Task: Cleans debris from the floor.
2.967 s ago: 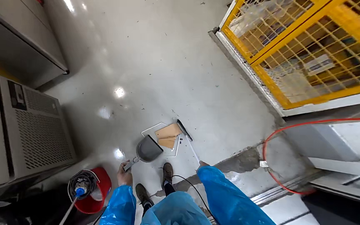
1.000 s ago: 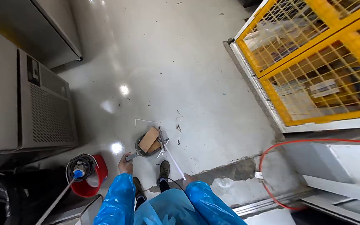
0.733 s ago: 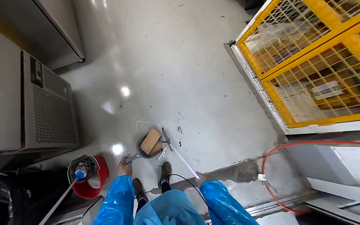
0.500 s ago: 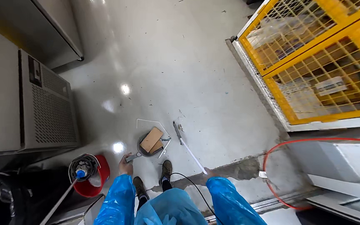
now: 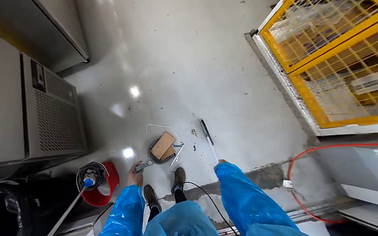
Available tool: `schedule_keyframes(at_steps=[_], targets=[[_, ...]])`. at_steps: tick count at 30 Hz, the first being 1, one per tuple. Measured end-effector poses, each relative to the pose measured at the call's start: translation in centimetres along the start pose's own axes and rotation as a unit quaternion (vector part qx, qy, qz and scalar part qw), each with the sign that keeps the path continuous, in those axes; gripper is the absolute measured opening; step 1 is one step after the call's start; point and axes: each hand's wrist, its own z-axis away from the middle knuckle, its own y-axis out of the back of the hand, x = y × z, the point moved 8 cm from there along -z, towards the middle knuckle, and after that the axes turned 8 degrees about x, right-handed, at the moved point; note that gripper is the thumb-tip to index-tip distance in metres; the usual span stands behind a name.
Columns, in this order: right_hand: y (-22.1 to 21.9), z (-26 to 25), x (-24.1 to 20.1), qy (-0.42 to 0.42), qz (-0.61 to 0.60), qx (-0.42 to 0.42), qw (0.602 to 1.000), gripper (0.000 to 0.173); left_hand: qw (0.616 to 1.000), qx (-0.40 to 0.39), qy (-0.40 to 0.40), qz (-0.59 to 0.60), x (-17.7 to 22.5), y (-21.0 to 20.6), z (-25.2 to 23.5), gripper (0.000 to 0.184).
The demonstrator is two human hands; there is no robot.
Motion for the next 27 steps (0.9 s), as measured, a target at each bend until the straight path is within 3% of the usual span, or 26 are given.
schedule_keyframes(at_steps=[8,12,16,23,27], targets=[[-7.9,3.8,-2.8,-0.014,-0.082,-0.029,0.996,0.045,1.000,-0.003,0.014,-0.001,0.0,-0.7,-0.6,0.027],[-9.3,7.9,-4.0,0.031,-0.021,-0.042,0.998,0.066,1.000,-0.004,0.009,0.020,-0.3,-1.2,-0.6,0.023],[-9.0,11.3,-5.1,0.066,-0.018,-0.081,0.994,0.065,1.000,-0.002,0.003,0.015,0.4,-1.6,-0.5,0.024],[-9.6,8.9,0.2,0.088,-0.187,-0.023,0.978,0.040,1.000,0.000,0.008,0.020,0.1,-1.3,-0.6,0.021],[-9.0,8.1,2.2,0.058,-0.187,-0.004,0.981,0.044,1.000,0.001,0.011,0.026,-0.6,-0.7,-0.5,0.021]])
